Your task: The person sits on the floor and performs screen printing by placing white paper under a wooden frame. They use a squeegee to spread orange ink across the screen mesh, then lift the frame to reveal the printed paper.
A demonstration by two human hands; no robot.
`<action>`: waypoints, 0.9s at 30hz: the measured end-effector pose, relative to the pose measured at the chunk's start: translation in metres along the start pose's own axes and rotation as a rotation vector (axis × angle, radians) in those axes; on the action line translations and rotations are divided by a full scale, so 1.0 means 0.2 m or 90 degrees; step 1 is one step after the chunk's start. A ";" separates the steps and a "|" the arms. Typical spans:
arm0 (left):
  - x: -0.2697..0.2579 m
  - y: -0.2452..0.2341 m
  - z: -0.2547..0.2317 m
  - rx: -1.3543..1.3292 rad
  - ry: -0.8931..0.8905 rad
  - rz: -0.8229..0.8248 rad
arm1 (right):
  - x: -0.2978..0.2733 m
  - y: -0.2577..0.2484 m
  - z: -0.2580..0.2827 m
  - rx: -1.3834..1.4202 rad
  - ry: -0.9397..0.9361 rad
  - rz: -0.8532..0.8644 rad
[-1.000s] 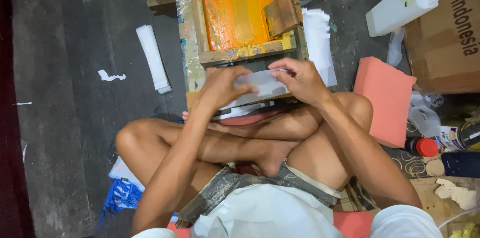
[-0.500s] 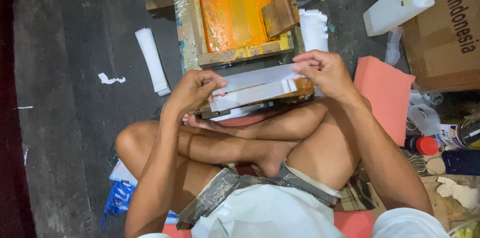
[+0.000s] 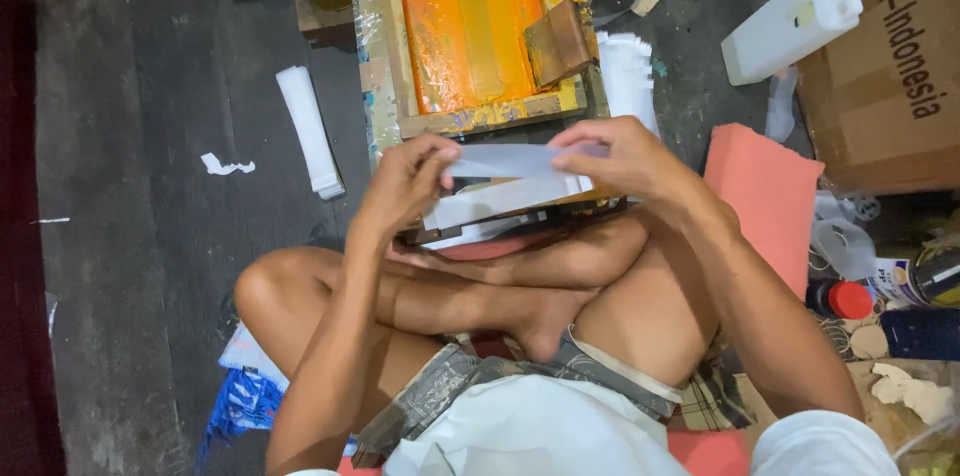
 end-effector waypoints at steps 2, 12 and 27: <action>0.05 0.10 0.00 0.002 0.022 0.026 | 0.05 0.07 0.12 -0.064 -0.009 0.041; 0.03 0.11 -0.14 -0.002 0.062 0.030 | 0.11 0.25 0.32 -0.111 0.013 0.216; -0.11 -0.31 -0.02 0.052 0.067 -0.112 | 0.15 0.08 0.05 0.153 0.061 0.093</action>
Point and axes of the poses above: each hand's wrist, its own x-axis towards the middle knuckle, its own y-axis out of the palm, z = x × y, the point moved 10 cm from there along x, towards the middle knuckle, and after that the axes turned 4 degrees about y, right-handed, at the moved point
